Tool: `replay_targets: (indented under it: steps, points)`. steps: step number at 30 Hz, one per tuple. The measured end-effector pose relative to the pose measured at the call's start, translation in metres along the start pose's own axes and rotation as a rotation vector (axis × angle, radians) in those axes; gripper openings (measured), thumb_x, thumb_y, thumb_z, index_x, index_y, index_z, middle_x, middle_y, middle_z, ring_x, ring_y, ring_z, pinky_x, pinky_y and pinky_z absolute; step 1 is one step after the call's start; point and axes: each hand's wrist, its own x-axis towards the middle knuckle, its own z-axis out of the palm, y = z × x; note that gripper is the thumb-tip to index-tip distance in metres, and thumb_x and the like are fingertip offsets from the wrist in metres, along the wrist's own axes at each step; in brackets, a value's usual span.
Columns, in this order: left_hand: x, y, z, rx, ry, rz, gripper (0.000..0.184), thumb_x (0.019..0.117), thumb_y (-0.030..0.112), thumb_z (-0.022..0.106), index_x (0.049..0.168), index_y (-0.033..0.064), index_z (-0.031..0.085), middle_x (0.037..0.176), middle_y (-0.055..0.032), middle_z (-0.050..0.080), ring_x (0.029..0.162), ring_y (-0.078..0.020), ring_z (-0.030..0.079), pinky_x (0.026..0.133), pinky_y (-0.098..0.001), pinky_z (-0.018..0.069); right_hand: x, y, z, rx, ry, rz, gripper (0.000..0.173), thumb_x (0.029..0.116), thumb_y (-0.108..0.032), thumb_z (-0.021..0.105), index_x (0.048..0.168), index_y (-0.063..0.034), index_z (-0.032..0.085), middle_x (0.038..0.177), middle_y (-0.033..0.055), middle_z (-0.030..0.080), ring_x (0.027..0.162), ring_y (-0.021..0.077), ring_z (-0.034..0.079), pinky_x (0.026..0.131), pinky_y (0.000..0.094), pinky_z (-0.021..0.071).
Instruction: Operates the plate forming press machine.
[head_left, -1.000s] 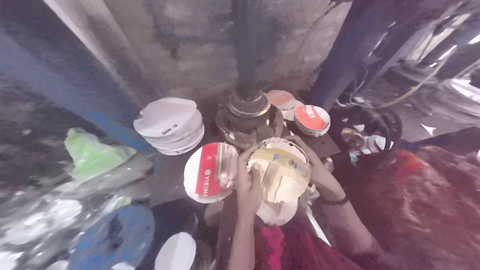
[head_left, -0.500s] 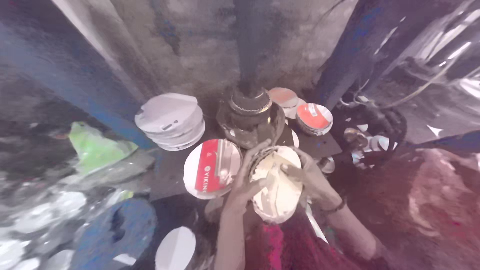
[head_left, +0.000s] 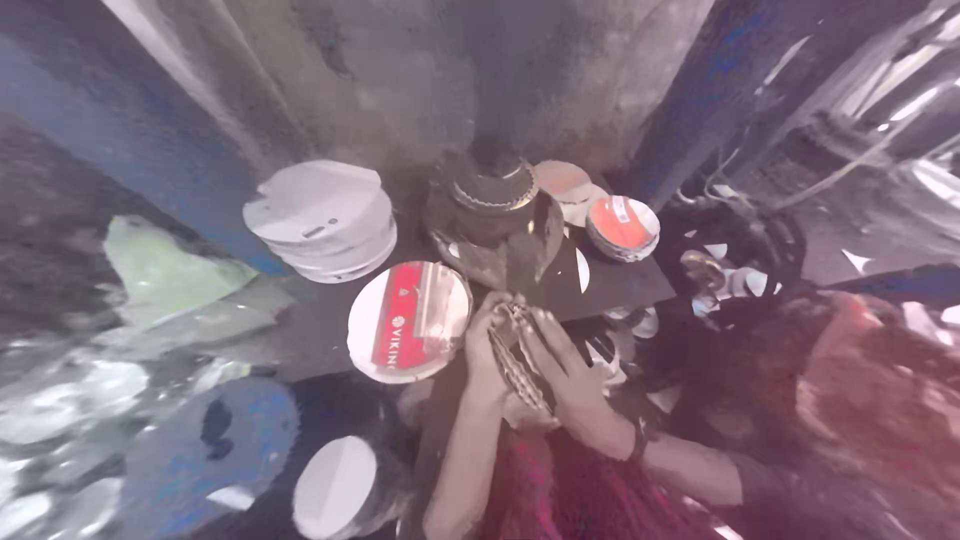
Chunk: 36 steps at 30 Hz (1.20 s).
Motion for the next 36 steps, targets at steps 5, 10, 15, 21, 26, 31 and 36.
replay_targets:
  steps: [5,10,15,21,26,31,36]
  points:
    - [-0.002,-0.003,0.030,0.168,-0.031,0.191,0.030,0.0897,-0.002,0.029,0.100,0.0037,0.057,0.085,0.0012,0.067,0.077,-0.0054,0.067,0.072,-0.0223,0.0577,0.004,0.028,-0.024,0.356,0.052,0.387,0.059,0.1014,-0.013,0.054,0.149,0.0154,0.034,0.147,0.0236,0.053,0.132,0.0120,0.056,0.111,0.0261,0.0463]
    - [0.019,-0.007,0.074,0.485,-0.436,0.396,0.062,0.0855,0.005,0.046,0.147,0.0027,0.037,0.138,-0.0059,0.057,0.123,-0.0123,0.056,0.102,-0.0325,0.0490,0.037,0.067,-0.082,0.563,0.211,0.807,0.034,0.0996,-0.009,0.058,0.130,0.0054,0.056,0.102,0.0039,0.071,0.088,0.0030,0.069,0.081,0.0240,0.0601]
    - [0.014,0.011,0.079,0.602,-0.444,0.306,0.063,0.0943,0.012,0.047,0.153,-0.0022,0.029,0.159,-0.0160,0.034,0.141,-0.0203,0.042,0.108,-0.0346,0.0450,0.066,0.154,-0.124,0.100,0.229,0.934,0.040,0.1058,-0.026,0.056,0.139,-0.0038,0.053,0.112,0.0198,0.068,0.093,0.0283,0.068,0.081,0.0496,0.0567]
    - [0.004,0.014,0.037,0.627,-0.290,0.257,0.040,0.0966,0.007,0.044,0.134,-0.0051,0.052,0.135,-0.0107,0.059,0.119,-0.0156,0.060,0.094,-0.0342,0.0544,0.099,0.198,-0.123,-0.235,-0.091,1.220,0.052,0.1004,-0.022,0.066,0.140,0.0072,0.048,0.126,0.0340,0.061,0.118,0.0479,0.061,0.099,0.0632,0.0471]
    - [-0.005,0.015,0.019,0.614,-0.271,0.200,0.041,0.0952,0.006,0.042,0.134,-0.0018,0.053,0.133,-0.0081,0.060,0.117,-0.0158,0.061,0.092,-0.0346,0.0549,0.114,0.186,-0.126,-0.307,-0.163,1.336,0.052,0.0989,-0.022,0.065,0.140,0.0032,0.048,0.134,0.0294,0.058,0.122,0.0437,0.060,0.098,0.0610,0.0495]
    - [-0.013,0.017,0.007,0.637,-0.336,0.210,0.038,0.0979,0.009,0.042,0.132,-0.0034,0.053,0.130,-0.0089,0.062,0.116,-0.0166,0.062,0.092,-0.0342,0.0552,0.101,0.196,-0.140,-0.312,-0.080,1.262,0.058,0.1043,-0.042,0.055,0.144,-0.0007,0.047,0.124,0.0314,0.063,0.113,0.0492,0.063,0.092,0.0693,0.0488]
    - [-0.033,0.015,-0.028,0.752,-0.474,0.162,0.035,0.1011,0.009,0.041,0.129,-0.0078,0.054,0.119,-0.0088,0.068,0.108,-0.0141,0.066,0.091,-0.0320,0.0564,0.054,0.112,-0.172,-0.423,0.057,1.012,0.040,0.1086,-0.029,0.049,0.120,0.0050,0.065,0.107,0.0311,0.067,0.099,0.0498,0.066,0.085,0.0709,0.0482]
